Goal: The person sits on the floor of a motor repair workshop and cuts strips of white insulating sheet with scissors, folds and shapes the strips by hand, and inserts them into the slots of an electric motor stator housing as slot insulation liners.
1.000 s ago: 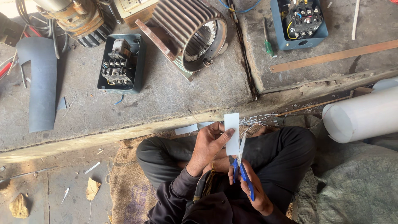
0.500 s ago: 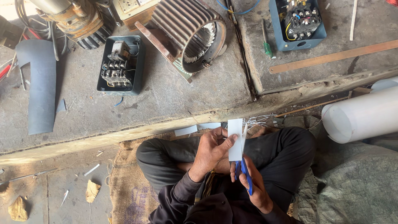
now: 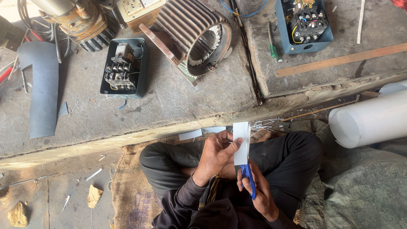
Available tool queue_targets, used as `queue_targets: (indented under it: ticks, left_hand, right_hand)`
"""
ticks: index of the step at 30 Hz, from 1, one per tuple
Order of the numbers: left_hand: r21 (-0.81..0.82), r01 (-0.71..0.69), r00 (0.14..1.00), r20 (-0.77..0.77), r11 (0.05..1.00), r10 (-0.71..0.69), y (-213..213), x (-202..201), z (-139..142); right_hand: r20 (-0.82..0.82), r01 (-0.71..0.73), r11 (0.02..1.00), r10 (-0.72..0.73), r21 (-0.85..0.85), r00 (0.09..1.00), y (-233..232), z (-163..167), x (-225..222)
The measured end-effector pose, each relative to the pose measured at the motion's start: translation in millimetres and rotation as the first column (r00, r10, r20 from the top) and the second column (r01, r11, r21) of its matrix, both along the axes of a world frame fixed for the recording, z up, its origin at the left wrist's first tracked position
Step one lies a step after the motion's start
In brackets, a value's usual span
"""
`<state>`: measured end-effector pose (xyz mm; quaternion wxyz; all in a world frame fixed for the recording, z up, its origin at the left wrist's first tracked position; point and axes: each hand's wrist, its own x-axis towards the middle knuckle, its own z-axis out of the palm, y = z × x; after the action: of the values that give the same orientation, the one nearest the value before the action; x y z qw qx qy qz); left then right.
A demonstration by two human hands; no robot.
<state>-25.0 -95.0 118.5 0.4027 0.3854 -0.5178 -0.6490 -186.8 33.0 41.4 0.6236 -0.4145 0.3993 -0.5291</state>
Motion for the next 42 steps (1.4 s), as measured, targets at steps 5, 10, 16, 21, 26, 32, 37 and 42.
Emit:
queue_targets:
  ticks: [5, 10, 16, 21, 26, 32, 37, 42]
  left_hand:
    - [0.001, -0.002, 1.0, 0.007, 1.0, 0.002, -1, 1, -2]
    - [0.014, -0.003, 1.0, 0.025, 1.0, 0.003, -3, 1, 0]
    - [0.035, 0.024, 0.998, 0.049, 0.999, -0.026, -4, 1, 10]
    - [0.029, -0.003, 1.0, -0.015, 1.0, 0.003, -13, 2, 13]
    - [0.001, -0.041, 0.997, -0.06, 0.999, 0.041, -19, -1, 5]
    - [0.019, -0.032, 0.999, 0.003, 0.999, 0.032, -13, 1, -3]
    - [0.007, -0.019, 1.0, -0.017, 1.0, 0.02, -9, 0, -4]
    - [-0.022, -0.025, 0.999, -0.027, 0.999, 0.024, -8, -1, -5]
  right_hand:
    - [-0.013, 0.017, 1.0, -0.017, 0.022, 1.0, 1, -7, -1]
    - [-0.048, 0.047, 0.996, -0.044, 0.078, 0.998, 2, -10, -1]
    - [-0.053, 0.061, 0.99, -0.055, 0.128, 0.997, 3, -16, -1]
    - [-0.035, 0.049, 0.988, -0.045, 0.144, 0.998, 5, -19, -3]
    - [0.009, -0.024, 0.999, 0.024, 0.041, 1.0, 1, -9, -3]
    - [-0.108, -0.065, 0.994, 0.055, -0.085, 0.993, -6, 8, -5]
    - [-0.091, -0.017, 0.996, 0.009, -0.083, 0.996, -11, 3, -4]
    - [-0.086, 0.127, 0.986, -0.118, 0.107, 0.989, -12, -2, 1]
